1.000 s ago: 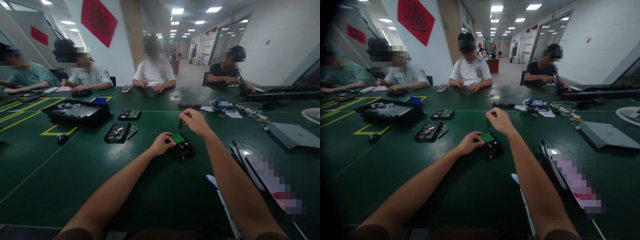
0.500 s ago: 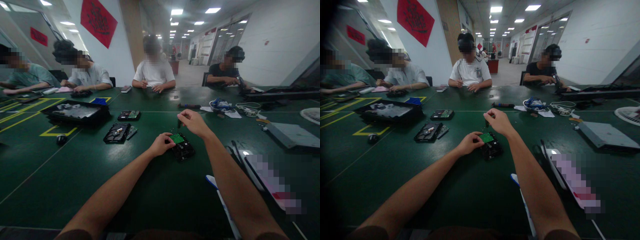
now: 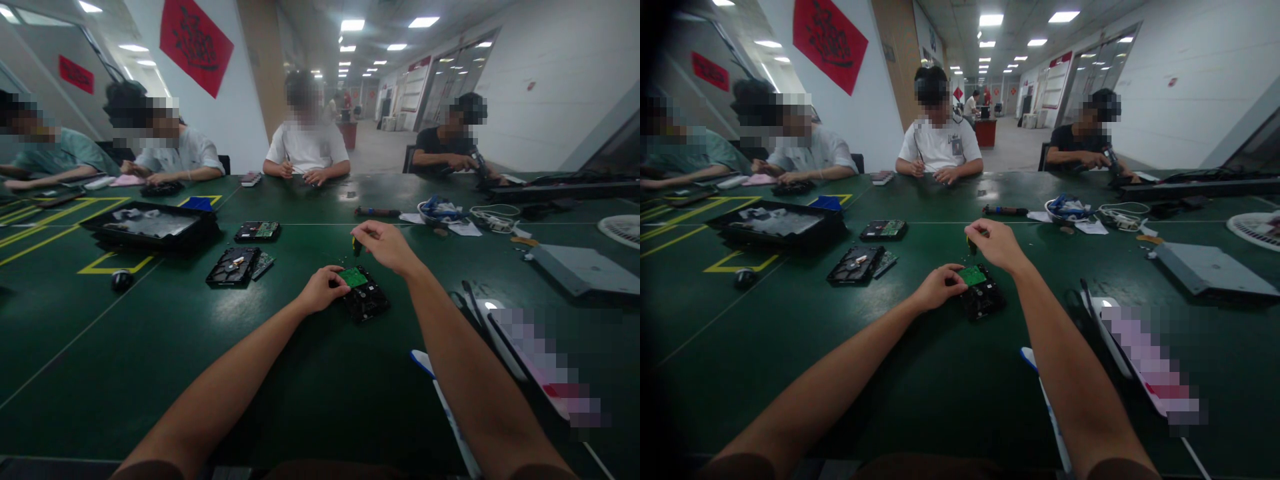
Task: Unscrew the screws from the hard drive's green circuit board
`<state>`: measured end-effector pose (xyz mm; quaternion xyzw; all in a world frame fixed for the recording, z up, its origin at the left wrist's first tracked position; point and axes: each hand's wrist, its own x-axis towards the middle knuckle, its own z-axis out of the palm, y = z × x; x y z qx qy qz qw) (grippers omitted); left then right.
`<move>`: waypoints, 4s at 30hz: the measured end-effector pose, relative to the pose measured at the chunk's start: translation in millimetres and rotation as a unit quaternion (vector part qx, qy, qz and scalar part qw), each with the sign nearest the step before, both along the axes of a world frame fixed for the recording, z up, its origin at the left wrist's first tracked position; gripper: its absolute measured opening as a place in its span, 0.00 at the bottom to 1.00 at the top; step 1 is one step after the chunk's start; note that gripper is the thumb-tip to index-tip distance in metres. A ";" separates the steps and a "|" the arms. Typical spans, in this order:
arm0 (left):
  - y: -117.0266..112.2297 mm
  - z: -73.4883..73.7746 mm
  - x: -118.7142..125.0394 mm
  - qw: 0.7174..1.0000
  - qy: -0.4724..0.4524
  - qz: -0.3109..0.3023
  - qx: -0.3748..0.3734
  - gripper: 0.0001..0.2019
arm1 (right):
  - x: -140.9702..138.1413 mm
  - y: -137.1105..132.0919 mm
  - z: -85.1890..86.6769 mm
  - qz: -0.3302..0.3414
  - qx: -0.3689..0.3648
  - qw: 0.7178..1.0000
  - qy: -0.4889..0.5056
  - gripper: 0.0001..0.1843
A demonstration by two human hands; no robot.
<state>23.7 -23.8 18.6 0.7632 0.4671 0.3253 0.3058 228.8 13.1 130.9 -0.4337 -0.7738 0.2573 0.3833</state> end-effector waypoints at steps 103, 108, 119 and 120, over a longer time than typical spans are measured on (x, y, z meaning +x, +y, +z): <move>3.1 -5.4 0.0 1.000 0.001 0.006 -0.009 0.04 | -0.4 -0.5 -2.9 0.033 -0.042 0.998 0.028 0.17; 1.9 -4.8 1.3 1.000 0.006 0.011 -0.017 0.05 | 1.8 -1.2 -1.6 -0.002 -0.029 1.000 0.006 0.15; 1.9 -6.1 1.6 1.000 -0.003 0.011 -0.009 0.05 | 0.6 2.4 -7.0 0.038 -0.043 0.997 0.055 0.14; 2.0 -6.4 1.7 1.000 -0.002 0.012 -0.008 0.05 | 0.5 3.1 -7.5 0.038 -0.041 0.997 0.055 0.14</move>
